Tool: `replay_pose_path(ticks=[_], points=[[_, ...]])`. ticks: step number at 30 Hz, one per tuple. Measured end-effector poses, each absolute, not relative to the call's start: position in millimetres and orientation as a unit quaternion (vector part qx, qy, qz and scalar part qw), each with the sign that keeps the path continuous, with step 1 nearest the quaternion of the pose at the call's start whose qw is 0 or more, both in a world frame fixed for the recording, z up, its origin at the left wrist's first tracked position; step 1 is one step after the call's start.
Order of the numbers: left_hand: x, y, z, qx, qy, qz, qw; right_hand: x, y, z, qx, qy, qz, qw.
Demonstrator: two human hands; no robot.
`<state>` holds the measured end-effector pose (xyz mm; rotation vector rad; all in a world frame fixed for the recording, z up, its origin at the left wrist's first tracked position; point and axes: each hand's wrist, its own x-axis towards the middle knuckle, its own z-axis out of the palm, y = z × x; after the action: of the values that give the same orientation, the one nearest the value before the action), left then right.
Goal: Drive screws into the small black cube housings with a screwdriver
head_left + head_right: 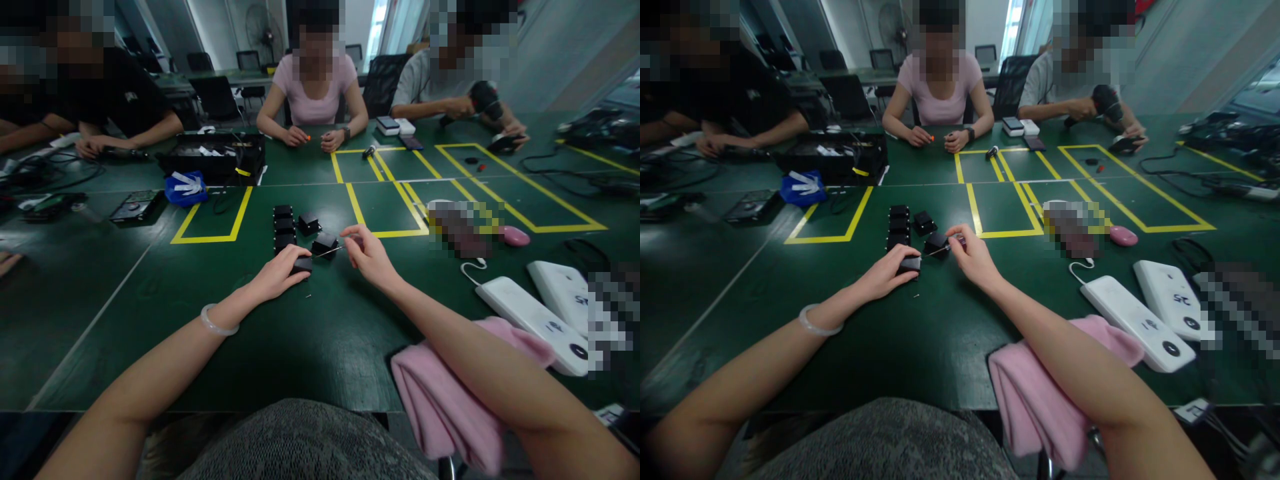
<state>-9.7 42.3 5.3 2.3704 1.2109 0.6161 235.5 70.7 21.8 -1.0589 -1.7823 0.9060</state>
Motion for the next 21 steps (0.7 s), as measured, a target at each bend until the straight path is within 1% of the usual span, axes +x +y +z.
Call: replay_pose_path(ticks=[5,13,17,21], points=[[-9.7,42.1,6.2,0.852,0.436,0.213,0.198,235.7,70.1,22.4,-0.435,-0.713,0.364,0.412],[-9.6,42.8,4.8,0.852,0.433,0.218,0.198,235.5,71.6,19.9,-0.428,-0.709,0.369,0.421],[-9.8,43.1,4.0,0.852,0.431,0.222,0.199,235.9,72.0,19.3,-0.435,-0.717,0.349,0.419],[-9.7,42.9,4.4,0.851,0.432,0.221,0.199,235.2,70.3,21.2,-0.427,-0.709,0.368,0.423]])
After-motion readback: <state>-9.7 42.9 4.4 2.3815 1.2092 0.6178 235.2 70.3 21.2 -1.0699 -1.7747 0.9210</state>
